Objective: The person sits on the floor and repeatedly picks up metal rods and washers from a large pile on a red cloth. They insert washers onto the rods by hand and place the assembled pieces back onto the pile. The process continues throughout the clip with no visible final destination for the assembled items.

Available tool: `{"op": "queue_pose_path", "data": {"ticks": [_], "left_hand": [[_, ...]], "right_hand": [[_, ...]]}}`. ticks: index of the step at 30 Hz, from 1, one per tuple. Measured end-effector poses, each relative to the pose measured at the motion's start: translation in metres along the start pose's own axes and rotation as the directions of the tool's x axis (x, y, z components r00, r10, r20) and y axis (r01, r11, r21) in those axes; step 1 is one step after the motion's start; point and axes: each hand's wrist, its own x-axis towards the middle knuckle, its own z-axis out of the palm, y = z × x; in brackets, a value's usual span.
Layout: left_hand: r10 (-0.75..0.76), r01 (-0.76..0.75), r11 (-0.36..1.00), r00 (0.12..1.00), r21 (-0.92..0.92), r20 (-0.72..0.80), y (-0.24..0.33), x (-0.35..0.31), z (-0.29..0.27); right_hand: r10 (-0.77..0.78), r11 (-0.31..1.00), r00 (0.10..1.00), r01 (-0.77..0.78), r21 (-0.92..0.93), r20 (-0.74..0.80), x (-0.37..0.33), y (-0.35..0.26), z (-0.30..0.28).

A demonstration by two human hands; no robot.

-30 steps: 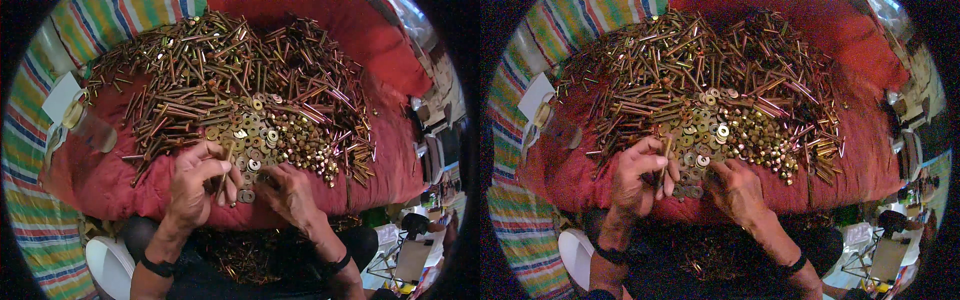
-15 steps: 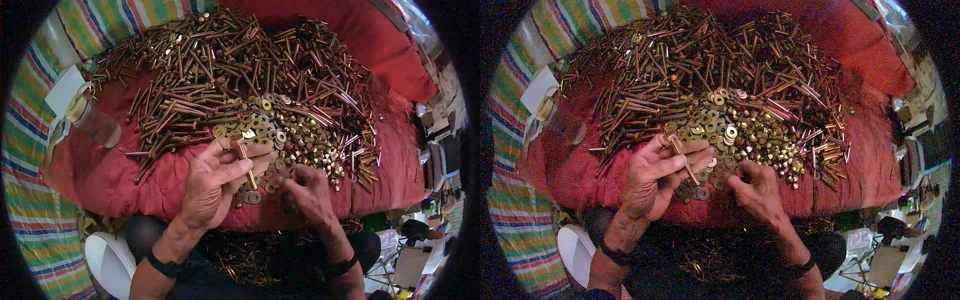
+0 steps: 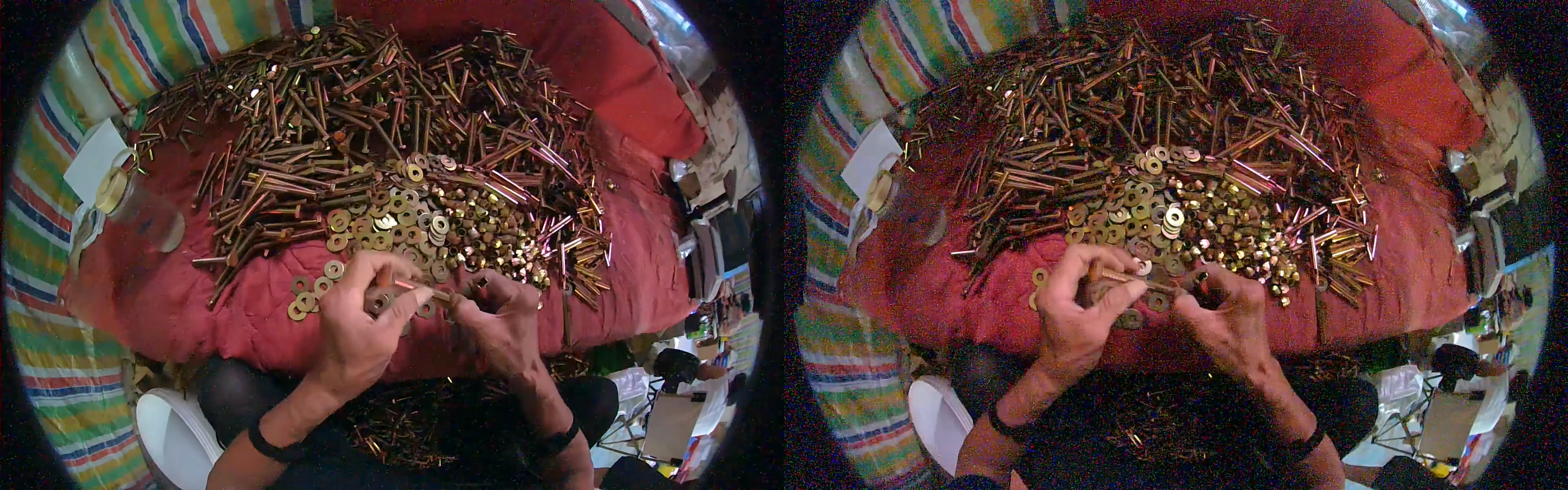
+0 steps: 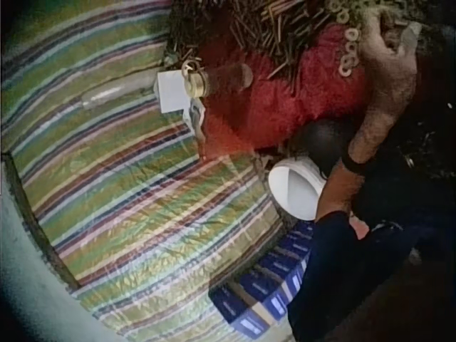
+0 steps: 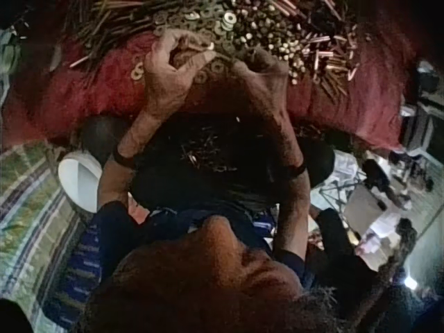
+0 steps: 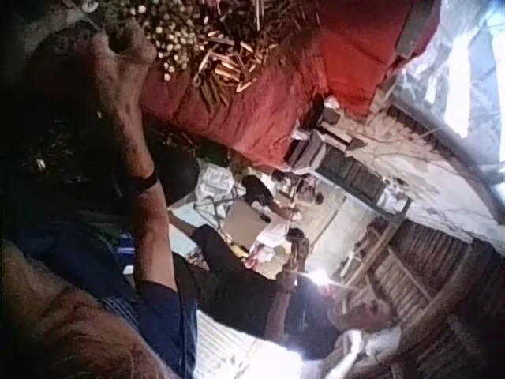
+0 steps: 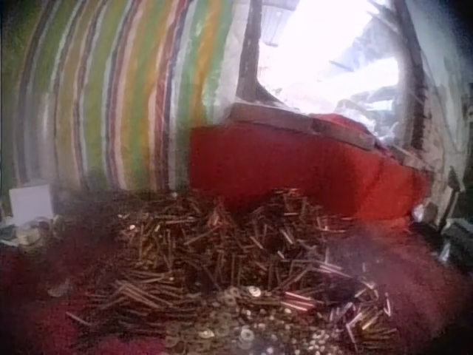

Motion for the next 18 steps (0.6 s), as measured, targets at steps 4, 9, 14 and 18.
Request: {"op": "queue_pose_path", "data": {"ticks": [4,9,14,18], "left_hand": [[0.249,-0.278,0.880,0.960,0.385,0.125,-0.003,-0.006,-0.001],[0.319,-0.414,0.793,0.907,0.446,0.276,-0.011,-0.013,0.007],[0.404,-0.500,0.717,0.866,0.486,0.295,-0.014,-0.018,0.010],[0.340,-0.401,0.859,0.912,0.317,0.231,-0.015,-0.013,0.005]], "right_hand": [[-0.547,0.765,0.837,0.509,-0.394,0.017,0.002,0.007,-0.005],[-0.581,0.653,0.810,0.525,-0.546,0.084,-0.006,0.013,-0.012],[-0.414,0.839,0.908,0.411,-0.357,0.071,-0.013,0.009,-0.022],[-0.299,0.953,0.954,0.299,-0.051,-0.001,-0.017,0.006,-0.027]]}}
